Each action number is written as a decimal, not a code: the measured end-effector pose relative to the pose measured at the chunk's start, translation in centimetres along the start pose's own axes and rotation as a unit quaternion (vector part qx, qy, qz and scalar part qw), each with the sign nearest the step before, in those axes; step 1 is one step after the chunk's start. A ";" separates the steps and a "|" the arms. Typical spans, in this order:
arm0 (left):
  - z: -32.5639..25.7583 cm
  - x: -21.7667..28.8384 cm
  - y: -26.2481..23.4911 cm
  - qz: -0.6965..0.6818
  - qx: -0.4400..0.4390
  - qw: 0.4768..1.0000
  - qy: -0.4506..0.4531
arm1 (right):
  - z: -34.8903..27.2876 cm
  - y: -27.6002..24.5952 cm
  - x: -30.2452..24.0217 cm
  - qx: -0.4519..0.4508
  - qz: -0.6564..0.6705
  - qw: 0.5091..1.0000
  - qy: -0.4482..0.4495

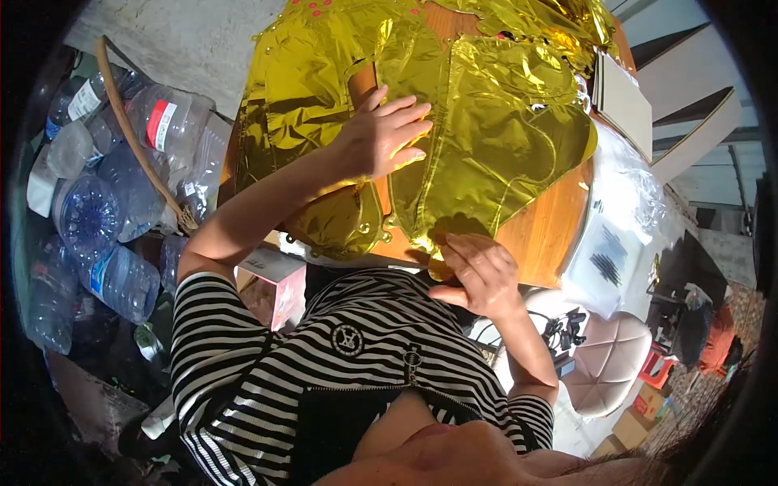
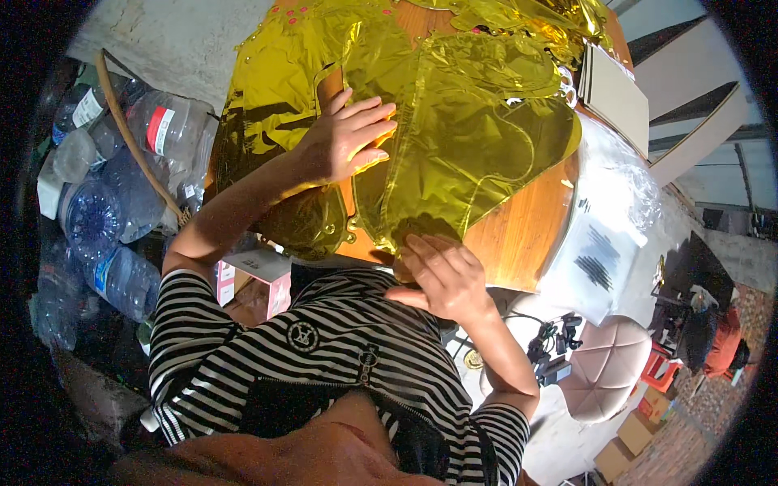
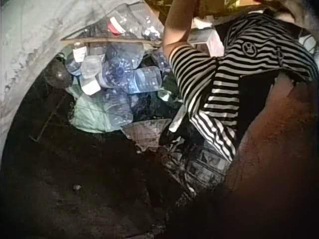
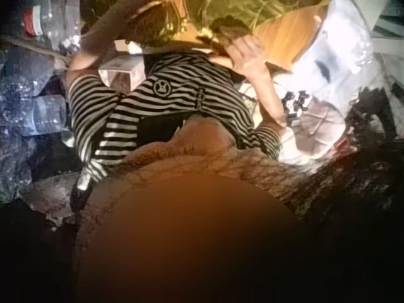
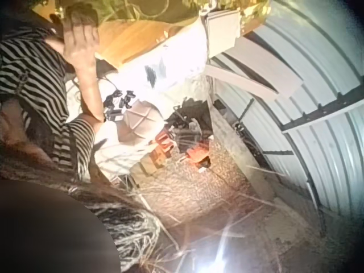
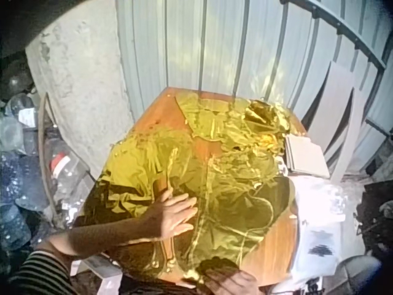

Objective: Folding and smoothing out large gold-colored foil sheets on a table.

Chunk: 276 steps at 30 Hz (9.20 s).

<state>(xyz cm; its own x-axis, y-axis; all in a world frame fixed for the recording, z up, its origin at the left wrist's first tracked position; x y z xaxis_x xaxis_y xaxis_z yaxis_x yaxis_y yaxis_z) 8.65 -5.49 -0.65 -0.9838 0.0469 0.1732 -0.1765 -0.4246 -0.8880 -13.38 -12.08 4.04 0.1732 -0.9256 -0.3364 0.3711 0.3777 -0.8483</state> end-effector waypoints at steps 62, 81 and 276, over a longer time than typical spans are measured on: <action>1.5 -0.1 -0.2 0.027 0.009 0.995 0.093 | -3.2 -0.6 2.7 -0.117 -0.024 0.992 0.030; 0.9 0.1 0.2 -0.017 -0.049 0.995 0.090 | -3.4 1.2 -0.2 -0.006 -0.048 0.999 -0.018; -17.0 11.3 -7.3 0.038 0.049 0.980 -0.188 | 2.4 2.8 -1.3 -0.063 -0.059 0.993 -0.079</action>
<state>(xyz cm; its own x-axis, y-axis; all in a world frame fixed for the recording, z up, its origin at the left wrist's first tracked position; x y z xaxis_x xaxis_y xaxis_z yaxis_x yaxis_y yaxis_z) -1.69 13.53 0.51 -0.9096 -0.3162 0.2695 -0.0815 -0.5003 -0.8620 -10.39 -9.77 3.08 0.2802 -0.9445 -0.1713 0.2829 0.2518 -0.9255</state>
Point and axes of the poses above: each hand's wrist, its own z-axis towards the middle knuckle, its own y-axis out of the palm, x = y × z, the point moved 8 cm from there along z, towards the middle knuckle, and after that the axes turned 11 degrees about y, right-handed, at the moved point
